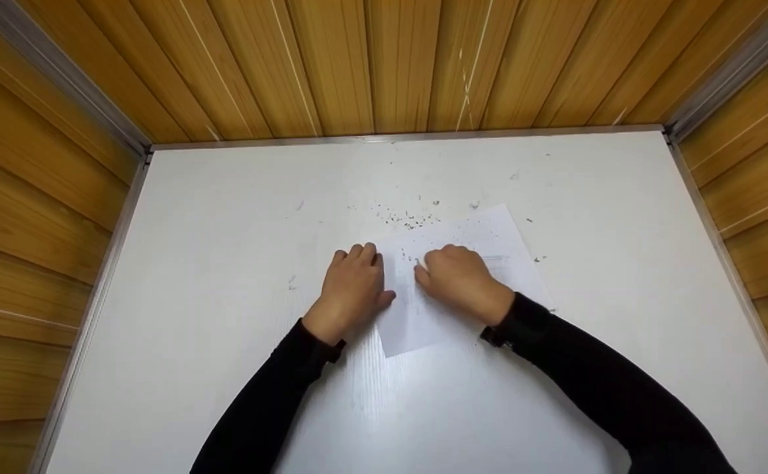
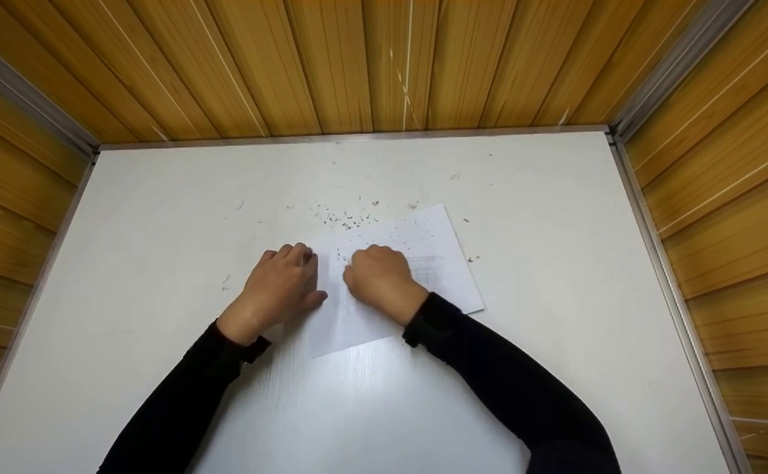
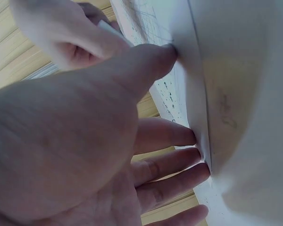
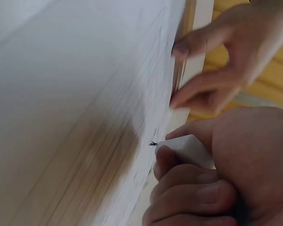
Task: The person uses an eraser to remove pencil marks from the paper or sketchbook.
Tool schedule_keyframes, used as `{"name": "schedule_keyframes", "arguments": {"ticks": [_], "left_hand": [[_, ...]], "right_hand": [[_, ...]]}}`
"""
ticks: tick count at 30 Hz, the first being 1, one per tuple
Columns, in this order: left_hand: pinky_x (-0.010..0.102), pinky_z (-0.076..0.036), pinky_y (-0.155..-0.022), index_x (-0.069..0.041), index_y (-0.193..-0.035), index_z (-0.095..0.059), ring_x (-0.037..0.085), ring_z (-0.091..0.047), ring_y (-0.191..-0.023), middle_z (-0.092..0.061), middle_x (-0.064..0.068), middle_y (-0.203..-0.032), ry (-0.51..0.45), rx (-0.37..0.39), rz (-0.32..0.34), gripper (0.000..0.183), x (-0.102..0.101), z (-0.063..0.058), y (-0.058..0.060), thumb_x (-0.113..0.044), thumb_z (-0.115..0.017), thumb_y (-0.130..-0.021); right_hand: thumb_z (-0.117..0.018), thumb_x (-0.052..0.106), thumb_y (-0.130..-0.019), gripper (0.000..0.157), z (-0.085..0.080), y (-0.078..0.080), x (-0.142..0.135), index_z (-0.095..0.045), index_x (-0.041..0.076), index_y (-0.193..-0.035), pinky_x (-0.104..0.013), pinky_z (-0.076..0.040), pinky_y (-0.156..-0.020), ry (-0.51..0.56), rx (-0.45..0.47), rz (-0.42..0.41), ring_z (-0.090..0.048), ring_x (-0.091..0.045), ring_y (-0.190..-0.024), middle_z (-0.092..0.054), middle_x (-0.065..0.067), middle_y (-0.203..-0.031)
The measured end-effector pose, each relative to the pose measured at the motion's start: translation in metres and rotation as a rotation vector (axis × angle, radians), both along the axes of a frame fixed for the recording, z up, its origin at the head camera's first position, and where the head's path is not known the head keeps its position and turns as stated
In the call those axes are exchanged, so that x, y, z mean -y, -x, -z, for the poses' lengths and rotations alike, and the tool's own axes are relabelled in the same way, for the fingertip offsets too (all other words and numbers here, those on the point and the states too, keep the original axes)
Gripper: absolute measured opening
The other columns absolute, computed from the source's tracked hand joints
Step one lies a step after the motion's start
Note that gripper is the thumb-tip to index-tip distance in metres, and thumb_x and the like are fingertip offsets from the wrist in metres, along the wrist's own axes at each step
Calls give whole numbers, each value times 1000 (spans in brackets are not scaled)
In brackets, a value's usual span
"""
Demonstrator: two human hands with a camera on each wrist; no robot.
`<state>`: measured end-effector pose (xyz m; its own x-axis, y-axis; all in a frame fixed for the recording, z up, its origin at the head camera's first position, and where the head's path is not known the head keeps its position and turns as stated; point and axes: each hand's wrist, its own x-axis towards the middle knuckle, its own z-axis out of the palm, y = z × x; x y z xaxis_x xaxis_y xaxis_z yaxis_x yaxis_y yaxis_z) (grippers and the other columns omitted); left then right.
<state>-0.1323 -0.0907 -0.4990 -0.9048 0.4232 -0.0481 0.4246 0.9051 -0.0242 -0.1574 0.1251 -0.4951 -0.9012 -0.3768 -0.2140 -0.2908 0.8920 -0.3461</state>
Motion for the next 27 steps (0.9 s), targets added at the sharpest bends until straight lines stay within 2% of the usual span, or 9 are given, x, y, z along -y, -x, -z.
{"name": "schedule_keyframes", "arguments": {"ticks": [3, 7, 11, 16, 21, 24, 27], "left_hand": [[47, -51, -99, 1, -123, -72, 30, -62, -114, -61, 9, -116, -16, 15, -4, 61, 0, 0, 0, -54, -80, -97], [47, -51, -101, 0, -127, -71, 30, -62, -117, -62, 9, -120, 3, 30, -19, 64, 0, -2, 1, -56, -78, -98], [46, -50, -103, -1, -133, -70, 29, -61, -119, -62, 8, -123, 42, 45, -28, 68, -1, -3, 1, -59, -76, -99], [47, -49, -106, 1, -139, -67, 30, -59, -123, -61, 10, -128, 40, 77, -26, 71, 0, -3, 1, -59, -73, -101], [47, -50, -104, 2, -136, -68, 31, -60, -121, -61, 10, -126, 41, 69, -30, 70, 3, 0, 0, -58, -74, -100], [47, -50, -103, 2, -132, -69, 32, -61, -118, -61, 11, -123, 25, 67, -15, 67, 3, 0, 1, -57, -75, -100], [47, -50, -101, 3, -128, -71, 32, -61, -116, -62, 11, -120, -5, 58, -2, 65, 3, -2, 2, -54, -78, -98]], "right_hand": [[-55, 31, -108, 40, 4, 3, 19, -64, 8, -76, -53, -57, -72, -11, -4, -39, -66, -35, -79, -70, -17, -85], [-56, 30, -107, 40, 10, 7, 14, -59, 10, -73, -53, -57, -71, 9, 15, -24, -64, -33, -78, -69, -17, -85], [-54, 31, -108, 40, 10, 12, -17, -62, 7, -77, -55, -58, -75, 41, 34, 29, -64, -35, -79, -69, -19, -85], [-52, 33, -107, 41, 9, 16, -66, -70, 0, -91, -54, -56, -79, 24, 59, 153, -65, -36, -87, -72, -22, -95], [-52, 33, -105, 41, 12, 18, -94, -64, 4, -79, -42, -45, -68, 24, 48, 210, -57, -31, -80, -65, -16, -84], [-52, 33, -106, 42, 13, 14, -92, -54, 9, -72, -37, -39, -65, 45, 50, 223, -52, -28, -76, -53, -10, -75], [-52, 35, -107, 41, 8, 8, -75, -53, 11, -74, -38, -41, -70, 61, 84, 220, -52, -27, -78, -51, -7, -76]]}}
